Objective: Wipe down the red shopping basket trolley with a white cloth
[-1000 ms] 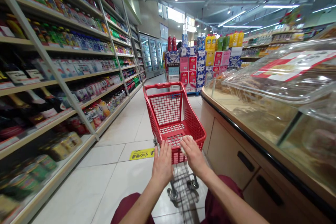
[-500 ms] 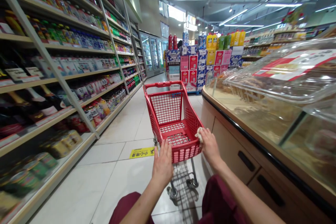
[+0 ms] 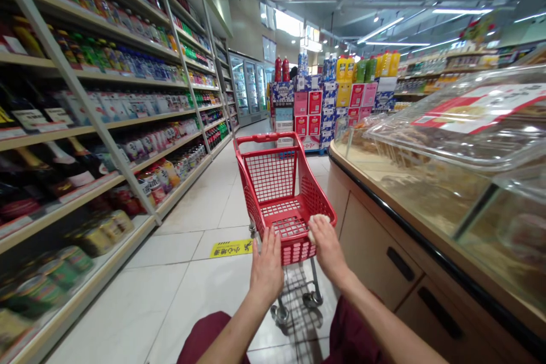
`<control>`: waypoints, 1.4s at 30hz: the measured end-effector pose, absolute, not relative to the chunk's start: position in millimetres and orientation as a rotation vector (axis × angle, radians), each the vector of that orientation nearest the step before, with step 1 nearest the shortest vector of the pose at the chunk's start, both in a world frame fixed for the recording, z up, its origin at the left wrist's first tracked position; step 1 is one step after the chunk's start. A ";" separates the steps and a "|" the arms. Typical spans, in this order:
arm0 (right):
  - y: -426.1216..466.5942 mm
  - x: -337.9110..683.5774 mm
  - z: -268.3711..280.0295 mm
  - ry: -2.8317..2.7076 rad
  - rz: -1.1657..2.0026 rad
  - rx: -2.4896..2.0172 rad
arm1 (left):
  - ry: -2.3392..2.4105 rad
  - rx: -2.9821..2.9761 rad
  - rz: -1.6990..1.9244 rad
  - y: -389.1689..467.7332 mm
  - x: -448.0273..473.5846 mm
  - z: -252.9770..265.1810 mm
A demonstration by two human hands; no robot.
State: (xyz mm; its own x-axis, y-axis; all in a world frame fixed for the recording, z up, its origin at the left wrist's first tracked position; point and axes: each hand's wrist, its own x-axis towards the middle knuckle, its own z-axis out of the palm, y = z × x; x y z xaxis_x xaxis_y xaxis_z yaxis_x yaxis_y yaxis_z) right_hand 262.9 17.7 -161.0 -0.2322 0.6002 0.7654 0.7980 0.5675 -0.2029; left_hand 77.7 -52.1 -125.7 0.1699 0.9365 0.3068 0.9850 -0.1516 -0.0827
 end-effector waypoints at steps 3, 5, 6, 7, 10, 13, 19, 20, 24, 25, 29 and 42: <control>11.9 254.1 -160.5 -2.064 -0.271 -0.967 | -1.830 -2.184 -0.282 -52.7 77.6 -126.6; 15.0 261.6 -157.5 -2.006 -0.261 -1.072 | -1.817 -2.180 -0.278 -53.3 77.1 -127.3; 17.7 267.4 -156.1 -1.940 -0.259 -1.162 | -1.815 -2.172 -0.279 -53.4 77.2 -127.8; 20.1 272.3 -155.2 -1.874 -0.257 -1.241 | -1.814 -2.165 -0.284 -53.4 77.4 -128.4; 19.4 272.4 -157.2 -1.849 -0.259 -1.226 | -1.817 -2.161 -0.304 -52.8 78.6 -130.3; 11.6 259.5 -160.9 -2.010 -0.254 -0.982 | -1.808 -2.177 -0.316 -52.5 77.6 -131.4; 19.1 274.5 -158.7 -1.833 -0.269 -1.256 | -1.799 -2.196 -0.337 -53.6 75.0 -132.7; 19.5 275.6 -158.9 -1.832 -0.269 -1.256 | -1.801 -2.194 -0.345 -53.6 75.4 -132.5; 14.7 270.7 -159.4 -2.013 -0.243 -1.043 | -1.813 -2.186 -0.334 -53.9 76.3 -129.3; 14.6 270.8 -158.6 -2.020 -0.237 -1.034 | -1.820 -2.191 -0.326 -54.2 76.2 -128.3; 17.0 268.5 -155.6 -1.838 -0.256 -1.220 | -1.841 -2.204 -0.313 -55.7 77.1 -127.1; 12.8 246.6 -158.7 -1.845 -0.245 -1.182 | -1.747 -2.217 -0.297 -47.8 57.8 -124.0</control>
